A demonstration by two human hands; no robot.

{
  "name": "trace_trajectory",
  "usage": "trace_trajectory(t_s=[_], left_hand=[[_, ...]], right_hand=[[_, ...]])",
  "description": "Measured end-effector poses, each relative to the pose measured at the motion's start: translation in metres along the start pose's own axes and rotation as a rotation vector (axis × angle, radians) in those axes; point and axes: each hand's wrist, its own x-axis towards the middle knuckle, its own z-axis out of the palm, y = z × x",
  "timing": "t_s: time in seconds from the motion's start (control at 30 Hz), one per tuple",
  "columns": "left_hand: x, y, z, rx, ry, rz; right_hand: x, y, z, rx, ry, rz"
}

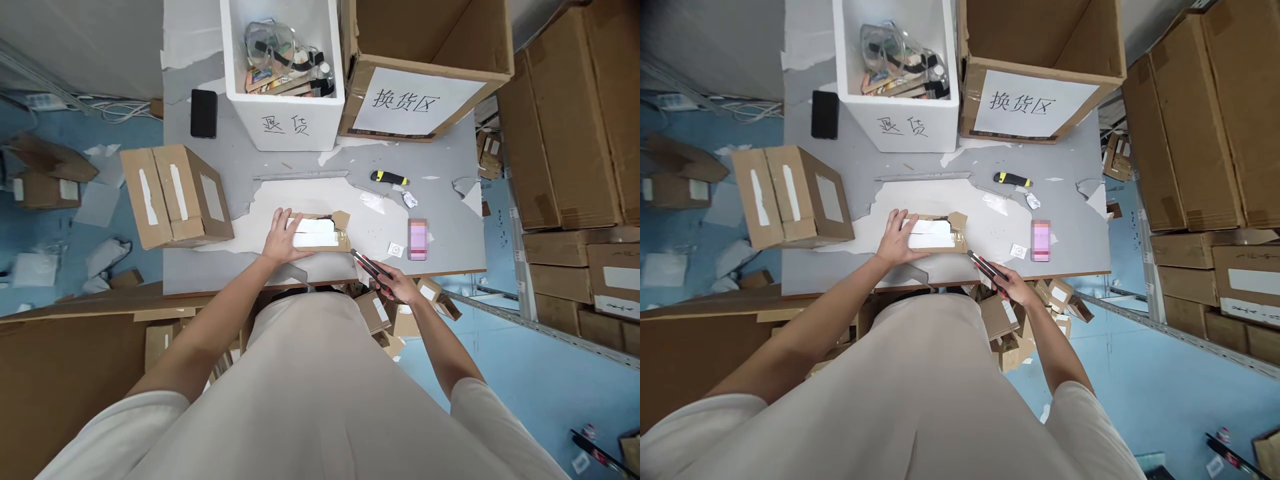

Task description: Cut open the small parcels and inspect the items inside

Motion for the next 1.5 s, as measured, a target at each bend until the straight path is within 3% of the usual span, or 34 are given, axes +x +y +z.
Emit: trace_trajectory(t_s=[0.13, 0.23, 0.43, 0.6, 0.7, 0.83, 0.9, 1.0, 1.1, 1.2, 1.27, 1.37, 1.5], left_hand=[[0.000, 0.000, 0.000, -0.007, -0.019, -0.010], [0.000, 0.001, 0.001, -0.006, -0.023, -0.015], [-0.007, -0.003, -0.005, -0.136, 0.003, -0.025], [-0.007, -0.027, -0.011, -0.490, 0.091, -0.356], [0.003, -0.042, -0.012, -0.818, 0.065, -0.560], [0.000, -0.046, -0.013, -0.967, 0.109, -0.671], [-0.015, -0.038, -0.013, -1.000, 0.180, -0.705], [-0.047, -0.015, -0.007, -1.054, 0.257, -0.778], [-0.072, 0.015, 0.009, -1.079, 0.231, -0.833], [-0.084, 0.036, 0.023, -1.067, 0.184, -0.836], [-0.088, 0.039, 0.027, -1.045, 0.156, -0.820], [-0.085, 0.028, 0.021, -0.933, 0.069, -0.784], [-0.045, -0.004, -0.002, -0.773, 0.054, -0.755]], right_hand=[[-0.005, 0.011, -0.013, 0.001, 0.193, -0.075], [0.011, 0.008, -0.012, -0.026, 0.351, -0.182], [0.058, -0.015, 0.020, -0.042, 0.494, -0.301], [0.075, -0.021, 0.066, 0.117, 0.590, -0.353], [0.083, -0.018, 0.093, 0.204, 0.629, -0.319], [0.104, -0.032, 0.102, 0.275, 0.704, -0.325], [0.121, -0.053, 0.094, 0.251, 0.672, -0.384], [0.154, -0.092, 0.076, 0.144, 0.514, -0.494], [0.183, -0.127, 0.066, 0.047, 0.328, -0.530], [0.200, -0.147, 0.065, 0.000, 0.239, -0.516], [0.204, -0.152, 0.065, -0.024, 0.222, -0.512], [0.196, -0.148, 0.064, -0.036, 0.269, -0.526], [0.158, -0.113, 0.068, 0.049, 0.393, -0.513]])
